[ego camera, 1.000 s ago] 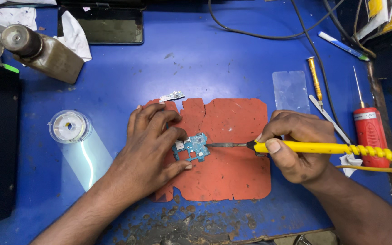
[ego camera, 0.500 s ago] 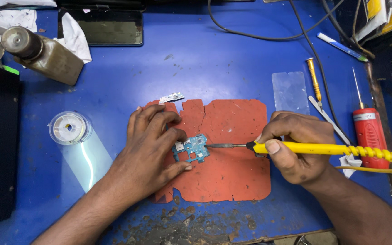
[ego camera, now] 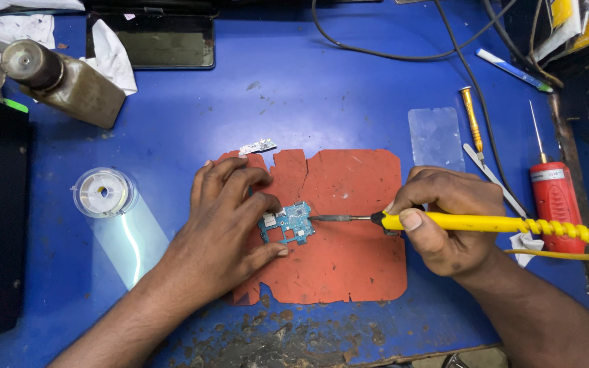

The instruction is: The person uses a soldering iron to apply heat to a small blue circuit board placed on a red mat. The left hand stabilizes the board while the right hand holds the soldering iron and moves it across different points on the board.

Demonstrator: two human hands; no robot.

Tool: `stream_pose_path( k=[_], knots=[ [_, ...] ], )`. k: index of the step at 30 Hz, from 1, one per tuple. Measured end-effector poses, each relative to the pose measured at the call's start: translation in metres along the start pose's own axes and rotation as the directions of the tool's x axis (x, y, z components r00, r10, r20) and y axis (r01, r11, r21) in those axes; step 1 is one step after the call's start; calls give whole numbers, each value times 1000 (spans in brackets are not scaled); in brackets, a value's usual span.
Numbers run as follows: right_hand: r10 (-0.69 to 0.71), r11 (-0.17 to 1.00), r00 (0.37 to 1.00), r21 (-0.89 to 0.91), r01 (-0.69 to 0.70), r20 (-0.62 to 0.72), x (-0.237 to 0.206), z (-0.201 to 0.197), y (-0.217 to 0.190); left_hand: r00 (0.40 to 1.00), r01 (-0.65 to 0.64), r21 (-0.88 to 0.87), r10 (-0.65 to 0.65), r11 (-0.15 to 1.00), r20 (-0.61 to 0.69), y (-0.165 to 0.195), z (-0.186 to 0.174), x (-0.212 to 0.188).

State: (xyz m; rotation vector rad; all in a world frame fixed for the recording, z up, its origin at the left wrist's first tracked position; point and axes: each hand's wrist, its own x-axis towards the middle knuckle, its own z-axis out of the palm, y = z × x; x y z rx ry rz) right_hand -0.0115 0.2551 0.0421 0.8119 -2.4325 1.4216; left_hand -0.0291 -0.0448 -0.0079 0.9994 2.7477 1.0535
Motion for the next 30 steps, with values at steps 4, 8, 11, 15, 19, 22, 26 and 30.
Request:
stream_pose_path(
  k=[4,8,11,15,19,22,26,30],
  knots=[
    [-22,1000,1000,6,22,4,1,1,1,1000,3,4,-3,1000,0,1,0,0],
    [-12,1000,1000,3,12,8,1,0,0,1000,-4,6,4,1000,-5,0,0,0],
    [-19,1000,1000,15,19,4,2,1,1,1000,-8,6,8,1000,-9,0,0,1],
    [-10,1000,1000,5,10,3,0,1,1,1000,-16,9,16,1000,-17,-1,0,0],
    [-18,1000,1000,12,18,0,0,1,0,999,-24,11,24,1000,-23,-1,0,0],
    [-8,1000,1000,6,8,1,-1,0,0,1000,-21,7,21,1000,-16,-1,0,0],
    [-6,1000,1000,4,6,9,0,0,0,1000,-20,6,20,1000,-20,-1,1,0],
    [-1,1000,1000,12,1,22,0,0,-2,1000,-13,3,13,1000,-17,0,0,0]
  ],
)
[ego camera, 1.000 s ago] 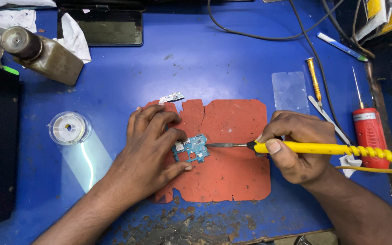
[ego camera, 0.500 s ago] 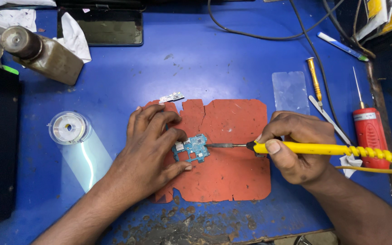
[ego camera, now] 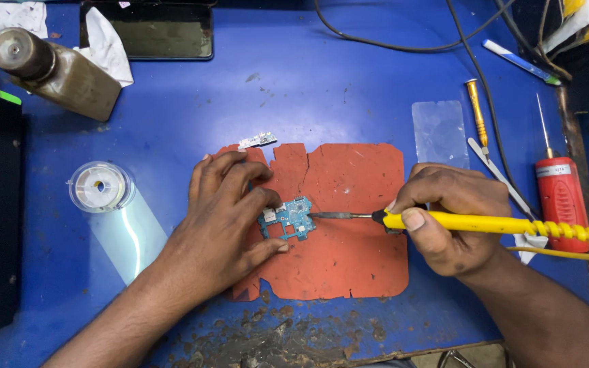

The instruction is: The person uses a soldering iron to apply heat to a small blue circuit board placed on a red mat. The left hand stabilizes the board while the right hand holds the soldering iron and moves it across different points on the board.

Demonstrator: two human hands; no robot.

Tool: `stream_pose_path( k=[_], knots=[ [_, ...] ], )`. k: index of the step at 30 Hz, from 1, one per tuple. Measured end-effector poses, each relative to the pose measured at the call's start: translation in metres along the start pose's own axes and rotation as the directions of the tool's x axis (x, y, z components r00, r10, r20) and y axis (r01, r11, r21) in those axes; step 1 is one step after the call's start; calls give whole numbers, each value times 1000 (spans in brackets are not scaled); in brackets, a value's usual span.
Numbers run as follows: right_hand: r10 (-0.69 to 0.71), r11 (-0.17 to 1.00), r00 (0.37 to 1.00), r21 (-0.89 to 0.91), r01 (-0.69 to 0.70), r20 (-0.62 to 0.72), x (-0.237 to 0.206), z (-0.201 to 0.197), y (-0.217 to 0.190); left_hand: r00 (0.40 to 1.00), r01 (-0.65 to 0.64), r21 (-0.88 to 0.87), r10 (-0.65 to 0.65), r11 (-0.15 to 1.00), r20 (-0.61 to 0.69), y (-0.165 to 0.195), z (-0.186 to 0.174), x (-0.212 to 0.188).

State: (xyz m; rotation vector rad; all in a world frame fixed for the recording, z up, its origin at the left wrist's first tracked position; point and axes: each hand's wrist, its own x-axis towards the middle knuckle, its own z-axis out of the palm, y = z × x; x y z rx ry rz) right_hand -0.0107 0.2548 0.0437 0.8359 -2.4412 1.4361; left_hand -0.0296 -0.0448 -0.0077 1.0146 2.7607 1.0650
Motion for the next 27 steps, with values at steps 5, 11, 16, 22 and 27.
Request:
stream_pose_path(
  k=[5,11,16,22,27],
  knots=[
    [-10,1000,1000,0,10,-6,0,1,1,1000,-4,6,4,1000,-1,0,0,0],
    [-9,1000,1000,-7,9,-10,0,1,0,1000,-4,11,4,1000,0,0,0,0],
    [-2,1000,1000,-1,2,-13,0,1,1,1000,-7,8,7,1000,-2,0,0,-1],
    [-5,1000,1000,-12,5,-10,0,1,1,1000,-9,4,9,1000,-6,1,0,-1],
    [-18,1000,1000,-4,18,-9,1,1,1,1000,-13,8,13,1000,-8,0,0,0]
  ],
)
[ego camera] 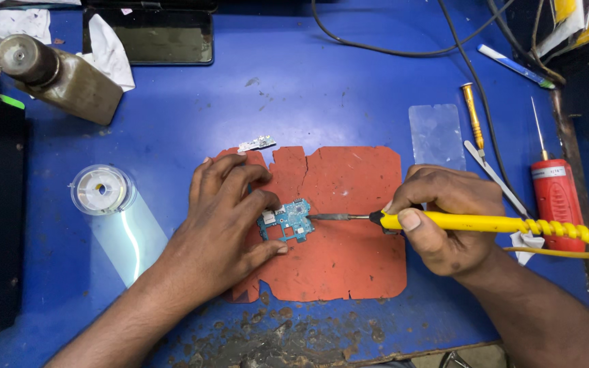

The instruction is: The person uses a soldering iron to apply heat to a small blue circuit board placed on a red mat. The left hand stabilizes the board while the right hand holds the soldering iron and moves it across different points on the board.

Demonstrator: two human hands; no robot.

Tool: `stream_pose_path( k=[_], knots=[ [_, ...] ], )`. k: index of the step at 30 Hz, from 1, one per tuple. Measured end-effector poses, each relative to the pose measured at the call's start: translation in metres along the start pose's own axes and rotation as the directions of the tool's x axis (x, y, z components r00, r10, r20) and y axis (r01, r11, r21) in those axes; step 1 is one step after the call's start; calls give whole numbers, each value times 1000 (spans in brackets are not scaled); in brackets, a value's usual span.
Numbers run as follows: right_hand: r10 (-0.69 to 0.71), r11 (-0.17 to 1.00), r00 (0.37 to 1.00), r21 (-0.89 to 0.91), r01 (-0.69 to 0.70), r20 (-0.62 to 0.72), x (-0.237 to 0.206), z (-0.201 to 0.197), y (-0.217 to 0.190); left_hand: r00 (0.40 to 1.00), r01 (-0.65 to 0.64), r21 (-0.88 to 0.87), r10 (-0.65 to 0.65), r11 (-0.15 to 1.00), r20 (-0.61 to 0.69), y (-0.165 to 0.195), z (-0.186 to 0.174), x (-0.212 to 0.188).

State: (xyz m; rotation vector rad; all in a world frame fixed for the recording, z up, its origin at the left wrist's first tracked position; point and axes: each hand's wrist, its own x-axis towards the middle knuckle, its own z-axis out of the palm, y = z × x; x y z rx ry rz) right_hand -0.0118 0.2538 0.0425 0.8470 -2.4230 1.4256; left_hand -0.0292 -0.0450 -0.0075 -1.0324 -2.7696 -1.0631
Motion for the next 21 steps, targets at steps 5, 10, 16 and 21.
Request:
stream_pose_path(
  k=[5,10,16,21],
  knots=[
    [-2,1000,1000,-1,2,2,0,0,0,1000,1,-3,-1,1000,4,0,0,0],
    [1,1000,1000,0,-1,-5,0,-1,0,1000,-1,2,1,1000,1,0,1,-1],
    [9,1000,1000,-3,-9,-2,0,-1,0,1000,-7,5,7,1000,-7,-1,0,0],
    [-12,1000,1000,-13,12,0,0,-1,0,1000,-5,1,5,1000,-8,-1,0,0]
  ],
)
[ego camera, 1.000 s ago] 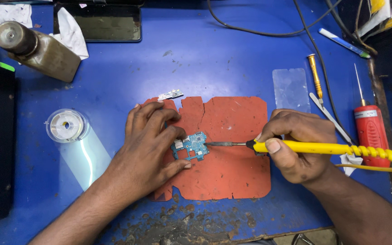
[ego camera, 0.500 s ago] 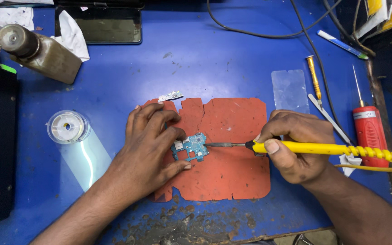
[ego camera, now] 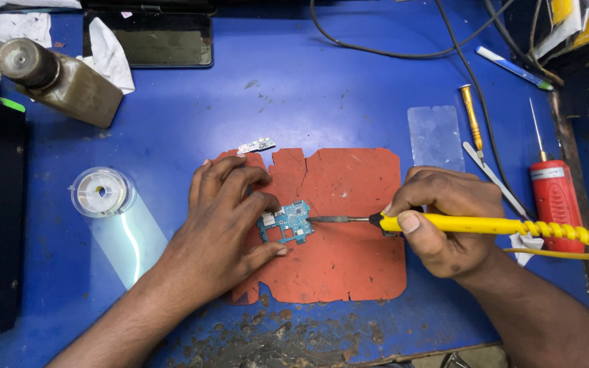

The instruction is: The person uses a soldering iron to apply heat to a small blue circuit board placed on a red mat. The left hand stabilizes the board while the right hand holds the soldering iron and moves it across different points on the board.

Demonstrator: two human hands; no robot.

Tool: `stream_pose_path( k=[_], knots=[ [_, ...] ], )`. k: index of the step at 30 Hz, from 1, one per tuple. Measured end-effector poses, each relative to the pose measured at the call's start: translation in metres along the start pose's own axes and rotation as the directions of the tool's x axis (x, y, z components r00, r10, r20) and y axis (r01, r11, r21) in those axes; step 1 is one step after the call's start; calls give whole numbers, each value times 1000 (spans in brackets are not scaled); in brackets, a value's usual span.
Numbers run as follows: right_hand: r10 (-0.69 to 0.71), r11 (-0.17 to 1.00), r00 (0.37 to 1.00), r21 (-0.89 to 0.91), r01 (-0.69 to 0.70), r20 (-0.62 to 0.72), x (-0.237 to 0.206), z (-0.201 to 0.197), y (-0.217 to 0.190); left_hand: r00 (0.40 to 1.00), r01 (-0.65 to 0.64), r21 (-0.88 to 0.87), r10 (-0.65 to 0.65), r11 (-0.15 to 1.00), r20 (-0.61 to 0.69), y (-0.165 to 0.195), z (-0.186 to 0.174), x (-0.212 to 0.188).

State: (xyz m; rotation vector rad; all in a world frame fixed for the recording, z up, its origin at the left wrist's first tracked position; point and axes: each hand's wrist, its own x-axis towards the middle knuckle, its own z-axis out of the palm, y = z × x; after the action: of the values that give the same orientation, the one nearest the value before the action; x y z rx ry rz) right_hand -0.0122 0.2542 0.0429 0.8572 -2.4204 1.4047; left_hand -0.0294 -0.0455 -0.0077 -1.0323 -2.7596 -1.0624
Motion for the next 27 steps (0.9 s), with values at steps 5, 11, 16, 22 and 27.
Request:
stream_pose_path(
  k=[5,11,16,22,27],
  knots=[
    [6,1000,1000,11,-6,4,0,0,0,1000,4,-1,-4,1000,5,0,0,0],
    [6,1000,1000,10,-6,5,0,0,0,1000,11,3,-11,1000,11,0,1,0],
    [10,1000,1000,14,-10,4,0,-1,-1,1000,17,1,-17,1000,16,0,1,0],
    [14,1000,1000,16,-14,4,0,0,-1,1000,6,-3,-6,1000,12,0,0,-1],
    [11,1000,1000,18,-11,2,0,0,0,1000,9,-2,-8,1000,10,-1,1,0]
  ],
)
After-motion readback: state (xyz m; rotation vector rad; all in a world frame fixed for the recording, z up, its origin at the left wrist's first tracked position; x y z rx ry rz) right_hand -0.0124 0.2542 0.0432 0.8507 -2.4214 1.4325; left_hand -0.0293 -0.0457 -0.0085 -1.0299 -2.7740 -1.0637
